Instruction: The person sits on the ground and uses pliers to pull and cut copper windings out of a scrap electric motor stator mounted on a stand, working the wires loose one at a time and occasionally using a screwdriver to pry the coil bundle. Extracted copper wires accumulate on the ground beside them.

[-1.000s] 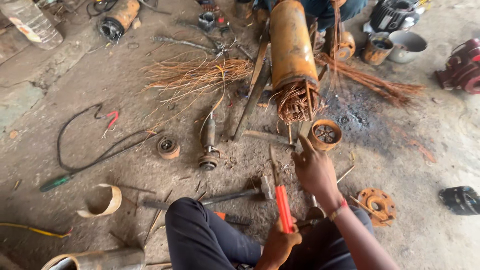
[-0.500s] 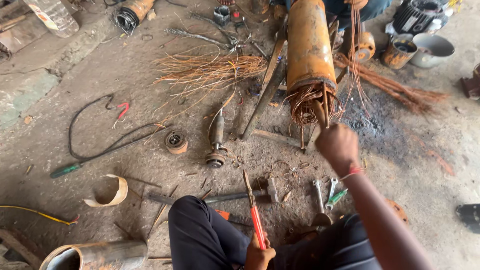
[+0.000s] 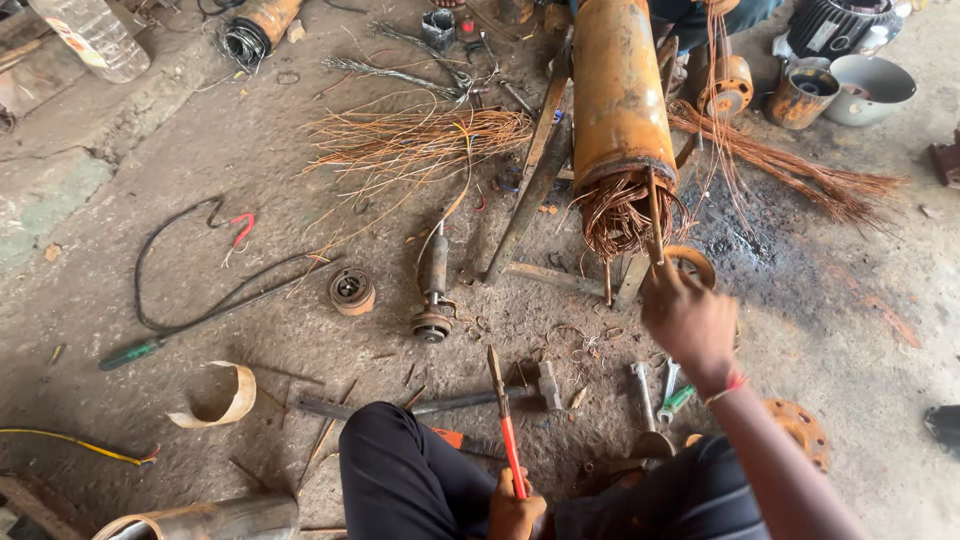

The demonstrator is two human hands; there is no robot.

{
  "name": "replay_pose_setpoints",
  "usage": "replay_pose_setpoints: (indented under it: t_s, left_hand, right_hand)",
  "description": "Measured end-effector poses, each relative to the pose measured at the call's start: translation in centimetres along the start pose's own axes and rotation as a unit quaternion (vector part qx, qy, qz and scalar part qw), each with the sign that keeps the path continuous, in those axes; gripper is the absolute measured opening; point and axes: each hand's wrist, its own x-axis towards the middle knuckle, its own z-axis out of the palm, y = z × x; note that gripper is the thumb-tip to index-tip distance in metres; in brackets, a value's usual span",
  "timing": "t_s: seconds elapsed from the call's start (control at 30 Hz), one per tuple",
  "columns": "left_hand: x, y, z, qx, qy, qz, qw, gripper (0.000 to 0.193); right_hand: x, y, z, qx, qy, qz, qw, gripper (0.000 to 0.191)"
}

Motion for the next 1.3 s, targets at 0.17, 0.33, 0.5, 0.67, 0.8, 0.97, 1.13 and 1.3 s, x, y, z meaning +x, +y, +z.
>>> replay_pose_setpoints:
  t_s: [0.17,0.33,0.5,0.67,0.8,0.97,1.13,1.3]
  left_hand:
    - [0.0,0.6,0.7,-0.286,0.009,-0.398,0.872,0.056]
    - [0.5,0.6,0.8,-0.273,-0.005,-0.422,0.865,0.057]
    - [0.9,1.2,1.4,-0.348,0.004,-0.377,0.858,0.053]
    - [1.9,2.3,1.6,-0.354,0.001,-0.408,0.842,0.054]
    - [2.0,2.7,1.2,-0.312,-0.005,-0.402,0.861,0.050]
    - [2.0,2.9,0.9,-0.357,-0.015,-0.375,0.855,0.055]
    - [1.8,2.5,0.7,-0.365,-0.043,-0.402,0.838,0.052]
    - [0.8,0.6,0.6,-0.045,-0.069,0.000,0.997,0.016]
  right_hand:
    - [2.4,-3.9,0.1,-0.018,-0.019,0.028,0.999,0.077]
    - [4.3,-5.2,0.0,-0.083,-0.023,0.053,0.995,0.086]
    - [3.3,-7.4,1.8,0.095,-0.056,0.141,0.984,0.079]
    - [4.3,-7.3,1.7,0.215,-0.002,0.146,0.966,0.075]
    - [3.6,-5.0,-0.1,0.383,-0.103,0.165,0.903,0.083]
    - [-2.6,-7.1,1.3,0.499,-0.038,0.244,0.831,0.071]
    - [-10.7,-8.9,5.6,0.517,-0.101,0.312,0.790,0.033]
    - [-17.1,-8.0,10.7,0.501,-0.133,0.327,0.790,0.014]
